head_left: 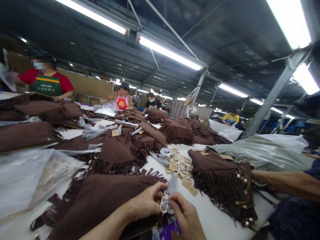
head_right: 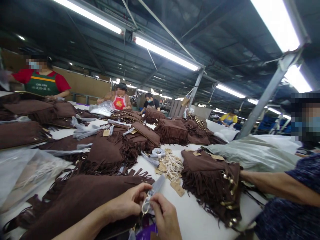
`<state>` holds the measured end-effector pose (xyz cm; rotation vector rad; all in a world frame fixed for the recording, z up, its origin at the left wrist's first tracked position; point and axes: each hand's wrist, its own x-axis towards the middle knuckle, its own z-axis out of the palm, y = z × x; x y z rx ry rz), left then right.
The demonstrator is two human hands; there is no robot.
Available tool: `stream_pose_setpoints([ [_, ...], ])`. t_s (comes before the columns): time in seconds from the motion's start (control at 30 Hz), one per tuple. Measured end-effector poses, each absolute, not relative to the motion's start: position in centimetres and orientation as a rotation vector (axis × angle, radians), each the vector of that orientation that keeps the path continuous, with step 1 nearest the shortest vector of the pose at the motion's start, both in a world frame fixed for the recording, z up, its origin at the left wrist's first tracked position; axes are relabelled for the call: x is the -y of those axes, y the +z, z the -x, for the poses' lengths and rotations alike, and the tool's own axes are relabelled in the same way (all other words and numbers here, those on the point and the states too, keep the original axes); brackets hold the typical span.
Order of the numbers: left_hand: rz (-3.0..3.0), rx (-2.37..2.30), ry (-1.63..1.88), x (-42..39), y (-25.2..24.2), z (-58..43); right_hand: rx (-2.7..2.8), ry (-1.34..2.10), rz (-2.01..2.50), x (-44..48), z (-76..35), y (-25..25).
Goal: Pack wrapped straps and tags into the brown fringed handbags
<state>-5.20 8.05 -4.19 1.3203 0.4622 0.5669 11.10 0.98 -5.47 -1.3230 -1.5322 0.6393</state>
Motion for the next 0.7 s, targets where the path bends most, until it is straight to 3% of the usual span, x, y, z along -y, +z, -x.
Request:
stream_pose_setpoints([
  [0.17,-1.405,-0.552,0.559,-8.0,-4.2,5.4,1.562,0.567,1.365,-1.3,-10.3,-5.0],
  [0.37,-1.302,-0.703,0.794,-7.9,-4.6,4.5,1.443,0.525,1.421,0.1,-10.9,-5.3],
  [0.7,-1.087,-0.703,0.829,-8.8,-4.7,4.8,1.182,0.737,1.359,1.4,-9.5,-7.2],
])
